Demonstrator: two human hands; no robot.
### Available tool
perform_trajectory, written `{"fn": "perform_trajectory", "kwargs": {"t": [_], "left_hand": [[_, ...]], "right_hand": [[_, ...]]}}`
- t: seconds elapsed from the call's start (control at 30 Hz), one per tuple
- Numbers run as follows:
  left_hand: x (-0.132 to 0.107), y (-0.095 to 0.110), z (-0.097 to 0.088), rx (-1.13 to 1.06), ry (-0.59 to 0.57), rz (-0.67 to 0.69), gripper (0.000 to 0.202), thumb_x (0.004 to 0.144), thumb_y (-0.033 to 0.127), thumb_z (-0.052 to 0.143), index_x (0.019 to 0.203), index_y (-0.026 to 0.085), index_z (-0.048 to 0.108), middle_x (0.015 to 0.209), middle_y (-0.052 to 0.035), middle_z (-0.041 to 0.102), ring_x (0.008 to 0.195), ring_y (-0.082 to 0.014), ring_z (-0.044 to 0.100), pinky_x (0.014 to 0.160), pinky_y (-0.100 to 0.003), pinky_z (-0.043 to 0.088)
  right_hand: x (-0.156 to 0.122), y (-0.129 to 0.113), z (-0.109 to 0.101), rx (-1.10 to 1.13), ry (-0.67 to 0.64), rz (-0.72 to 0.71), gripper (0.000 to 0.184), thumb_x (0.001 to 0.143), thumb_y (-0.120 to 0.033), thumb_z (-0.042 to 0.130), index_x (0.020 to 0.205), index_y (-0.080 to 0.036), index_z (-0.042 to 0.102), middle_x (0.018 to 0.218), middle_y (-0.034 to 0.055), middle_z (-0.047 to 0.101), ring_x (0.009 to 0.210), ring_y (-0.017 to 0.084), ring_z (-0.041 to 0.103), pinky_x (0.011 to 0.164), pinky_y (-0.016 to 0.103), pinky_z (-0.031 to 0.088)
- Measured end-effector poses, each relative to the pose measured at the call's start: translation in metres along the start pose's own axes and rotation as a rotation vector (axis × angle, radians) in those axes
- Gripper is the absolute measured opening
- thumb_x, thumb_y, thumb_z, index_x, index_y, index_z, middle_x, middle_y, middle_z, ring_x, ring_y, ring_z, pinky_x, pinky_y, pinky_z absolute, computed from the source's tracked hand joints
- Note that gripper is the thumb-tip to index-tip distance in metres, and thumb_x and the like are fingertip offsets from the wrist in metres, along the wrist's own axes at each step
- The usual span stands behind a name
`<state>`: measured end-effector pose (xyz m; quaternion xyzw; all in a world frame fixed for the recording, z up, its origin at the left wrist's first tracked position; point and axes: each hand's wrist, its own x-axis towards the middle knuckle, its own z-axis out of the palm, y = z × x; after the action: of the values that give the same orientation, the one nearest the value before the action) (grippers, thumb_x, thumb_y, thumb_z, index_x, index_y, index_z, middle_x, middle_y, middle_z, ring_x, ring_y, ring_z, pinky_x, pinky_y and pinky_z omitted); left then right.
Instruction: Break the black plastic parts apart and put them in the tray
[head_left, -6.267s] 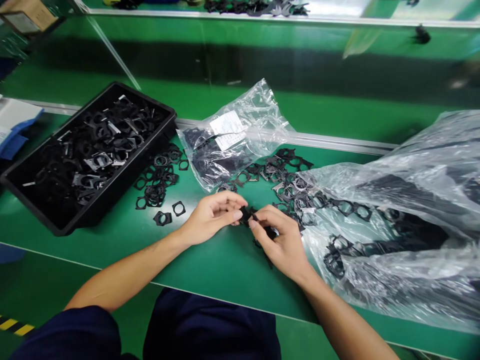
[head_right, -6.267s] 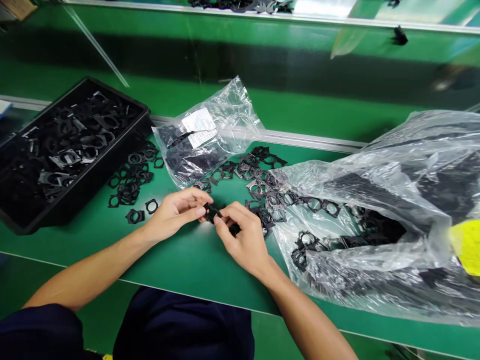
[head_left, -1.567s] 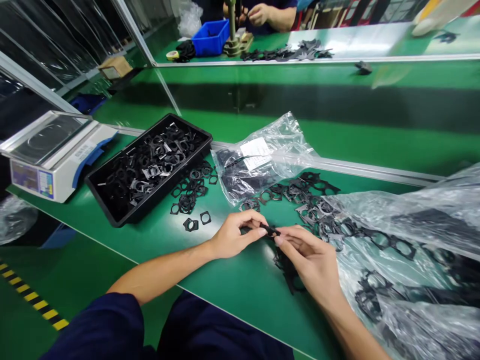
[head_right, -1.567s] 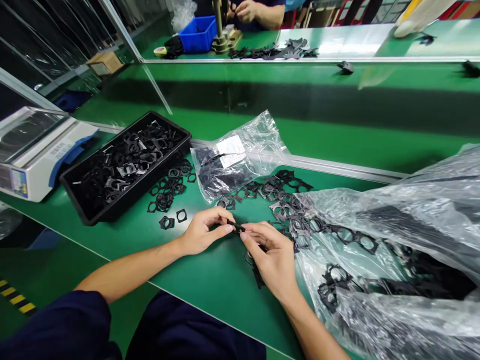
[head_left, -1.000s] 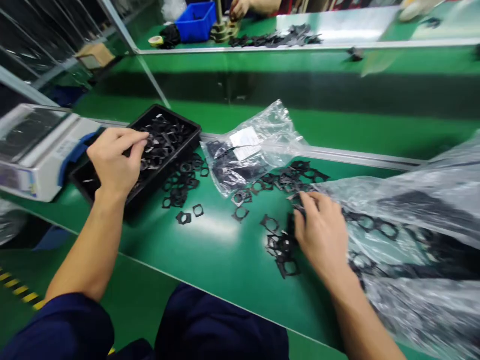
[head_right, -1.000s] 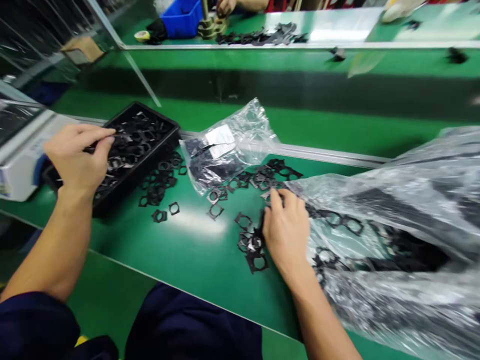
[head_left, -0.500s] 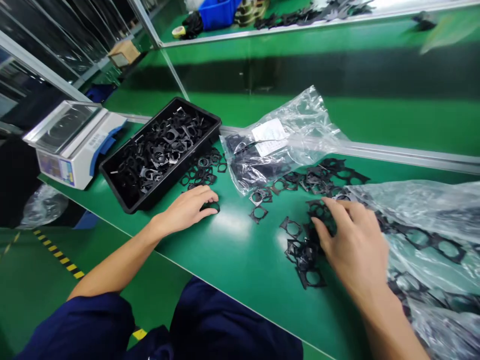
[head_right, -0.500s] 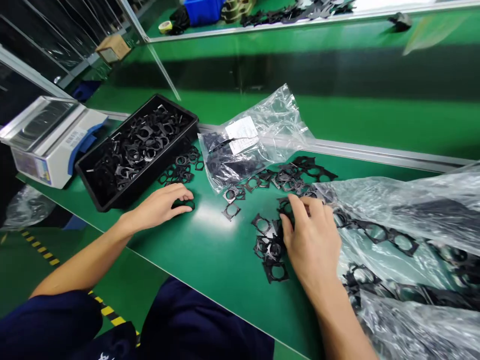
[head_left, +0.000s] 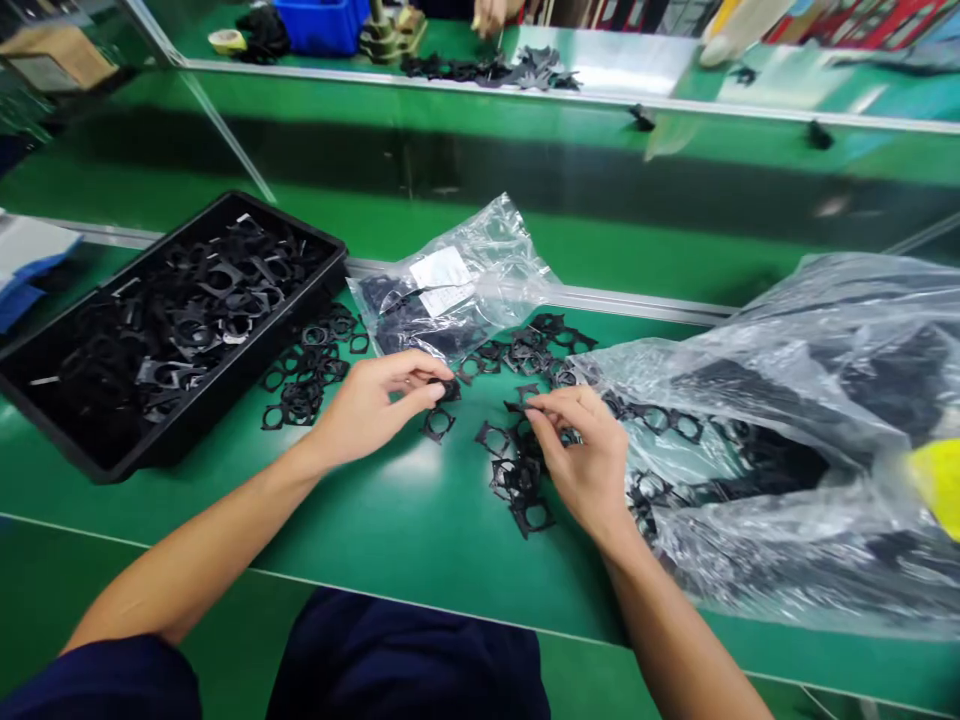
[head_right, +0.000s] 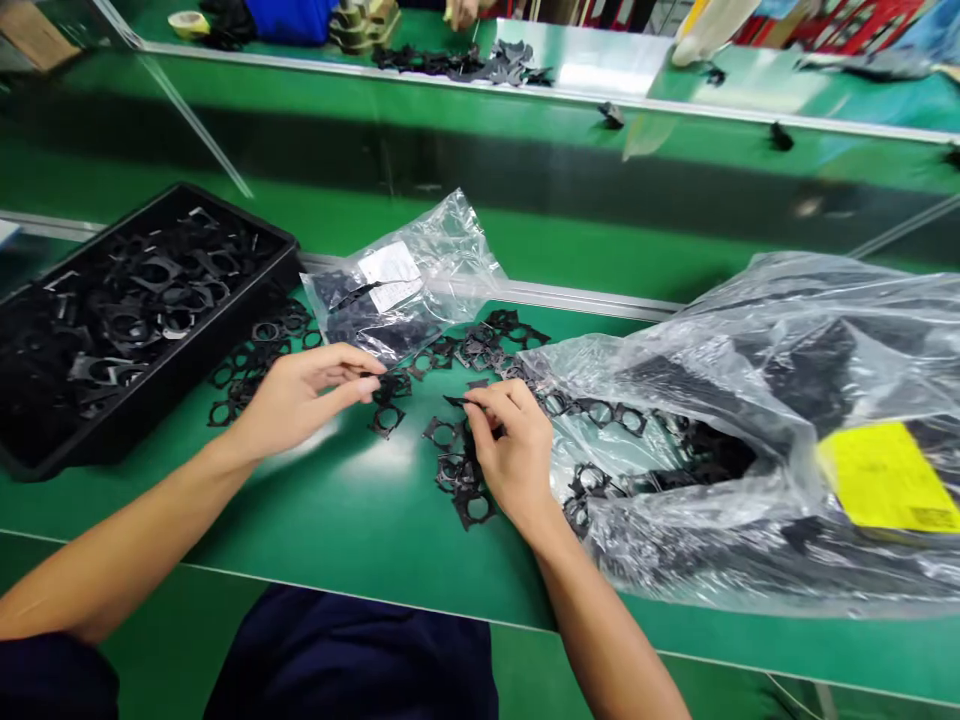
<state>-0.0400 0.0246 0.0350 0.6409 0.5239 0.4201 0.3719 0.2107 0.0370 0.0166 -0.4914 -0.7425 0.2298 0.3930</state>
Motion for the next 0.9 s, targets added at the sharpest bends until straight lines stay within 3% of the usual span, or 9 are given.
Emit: {"fn": "perform_trajectory", "kwargs": {"t": [0.13, 0.23, 0.33, 0.47, 0.67, 0.9], "left_hand": [[0.002, -0.011, 0.037, -0.124, 0.053, 0.041, 0.009, 0.090, 0.022, 0.067, 0.095, 0.017, 0.072, 0.093, -0.0044, 0.076, 0.083, -0.0143, 0.072, 0.079, -0.024, 0.060], [-0.007, -0.022, 0.049, -0.099, 0.056, 0.106, 0.008, 0.092, 0.022, 0.065, 0.096, 0.017, 0.072, 0.092, -0.0047, 0.075, 0.083, -0.0138, 0.072, 0.078, -0.024, 0.060], [-0.015, -0.027, 0.051, -0.015, 0.035, 0.253, 0.006, 0.092, 0.020, 0.068, 0.095, 0.018, 0.073, 0.090, -0.0053, 0.075, 0.084, -0.0146, 0.071, 0.080, -0.026, 0.059], [-0.018, -0.030, 0.052, 0.043, 0.015, 0.387, 0.009, 0.091, 0.019, 0.070, 0.099, 0.018, 0.073, 0.095, -0.0072, 0.077, 0.089, -0.0169, 0.072, 0.083, -0.029, 0.059], [-0.019, -0.032, 0.053, 0.047, -0.006, 0.449, 0.013, 0.093, 0.020, 0.069, 0.105, 0.018, 0.074, 0.097, -0.0088, 0.077, 0.091, -0.0175, 0.073, 0.083, -0.029, 0.060], [-0.019, -0.027, 0.050, -0.004, 0.087, 0.339, 0.012, 0.091, 0.015, 0.068, 0.099, 0.019, 0.076, 0.100, -0.0085, 0.077, 0.095, -0.0180, 0.073, 0.087, -0.031, 0.060]], "right_hand": [[-0.006, -0.010, 0.003, 0.161, -0.016, 0.082, 0.010, 0.090, -0.023, 0.068, 0.089, -0.024, 0.078, 0.069, 0.0003, 0.057, 0.064, 0.016, 0.055, 0.061, 0.031, 0.047], [-0.011, -0.012, 0.008, 0.287, -0.091, 0.180, 0.013, 0.092, -0.029, 0.067, 0.091, -0.023, 0.078, 0.066, 0.0001, 0.063, 0.058, 0.015, 0.056, 0.060, 0.030, 0.049], [-0.013, -0.011, 0.011, 0.480, -0.141, 0.298, 0.018, 0.093, -0.036, 0.067, 0.100, -0.023, 0.077, 0.087, 0.0043, 0.074, 0.073, 0.017, 0.069, 0.070, 0.030, 0.056], [-0.012, -0.009, 0.014, 0.694, -0.236, 0.429, 0.030, 0.088, -0.038, 0.074, 0.116, -0.026, 0.072, 0.107, 0.0051, 0.076, 0.088, 0.017, 0.073, 0.081, 0.029, 0.059], [-0.010, -0.006, 0.017, 0.702, -0.251, 0.474, 0.032, 0.085, -0.038, 0.078, 0.114, -0.026, 0.072, 0.103, 0.0046, 0.075, 0.089, 0.017, 0.070, 0.086, 0.031, 0.059], [-0.010, -0.009, 0.018, 0.727, -0.175, 0.485, 0.035, 0.086, -0.037, 0.077, 0.118, -0.027, 0.066, 0.095, 0.0024, 0.073, 0.091, 0.017, 0.070, 0.088, 0.031, 0.057]]}}
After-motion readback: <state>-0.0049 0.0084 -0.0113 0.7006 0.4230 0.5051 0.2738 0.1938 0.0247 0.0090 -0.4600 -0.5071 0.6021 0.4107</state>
